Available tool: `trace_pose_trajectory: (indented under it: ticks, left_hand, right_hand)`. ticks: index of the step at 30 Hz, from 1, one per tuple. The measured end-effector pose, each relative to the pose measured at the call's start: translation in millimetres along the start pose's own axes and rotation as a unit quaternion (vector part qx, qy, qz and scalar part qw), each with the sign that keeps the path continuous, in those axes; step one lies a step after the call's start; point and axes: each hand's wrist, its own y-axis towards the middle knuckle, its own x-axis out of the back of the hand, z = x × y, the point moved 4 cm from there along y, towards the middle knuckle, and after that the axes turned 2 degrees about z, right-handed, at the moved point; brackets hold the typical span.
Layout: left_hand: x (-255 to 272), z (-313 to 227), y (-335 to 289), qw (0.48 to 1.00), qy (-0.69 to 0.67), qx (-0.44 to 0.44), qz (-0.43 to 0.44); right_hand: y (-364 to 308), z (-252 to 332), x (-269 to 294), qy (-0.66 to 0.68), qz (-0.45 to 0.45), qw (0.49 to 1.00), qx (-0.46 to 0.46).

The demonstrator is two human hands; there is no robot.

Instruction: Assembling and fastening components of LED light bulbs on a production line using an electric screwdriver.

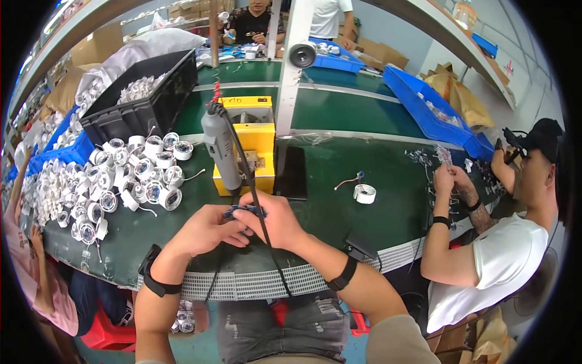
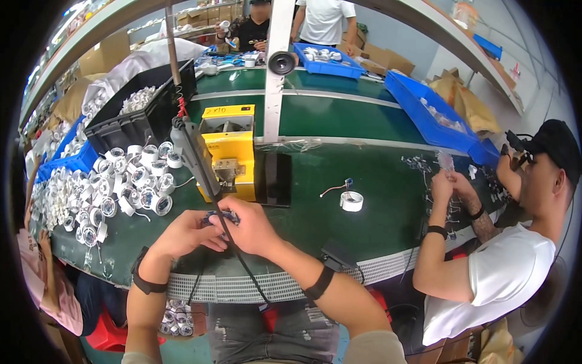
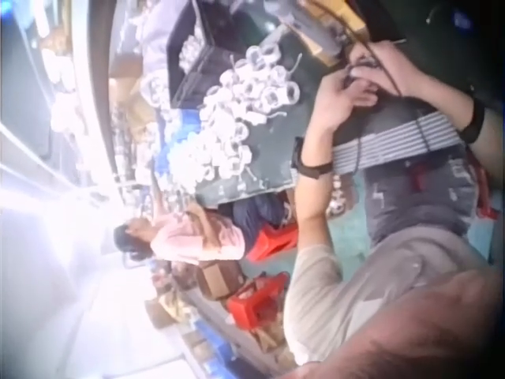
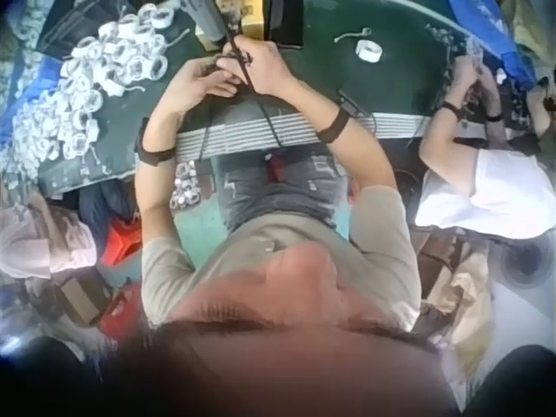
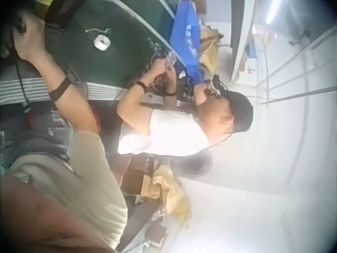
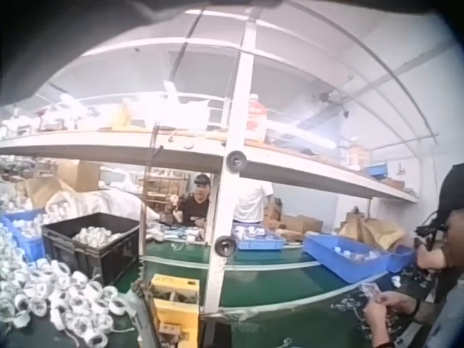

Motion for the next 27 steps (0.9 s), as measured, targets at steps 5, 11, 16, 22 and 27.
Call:
trace_pose_trajectory:
  ticks: [5,11,16,22,27]
  left_hand:
    - [1.8,0.1,-2.6,0.999,0.039,-0.016,-0.007]
    - [1.4,1.9,-1.7,0.998,0.052,-0.025,-0.023]
    - [1.3,1.6,-3.6,0.997,0.063,-0.035,-0.041]
    - [-38.7,-47.8,-16.2,0.837,0.387,-0.293,-0.252]
    - [-85.3,-61.5,21.3,0.733,0.444,-0.481,-0.185]
  right_hand:
    - [-0.8,5.4,0.9,-0.094,-0.044,0.988,0.119]
    - [-3.2,4.9,-0.9,-0.182,-0.035,0.969,0.165]
    - [-1.3,9.1,-1.7,-0.145,-0.063,0.978,0.135]
    - [-19.9,-15.3,7.6,0.583,-0.175,0.739,-0.290]
    - [-23.2,-11.8,9.4,0.766,-0.142,0.591,-0.209]
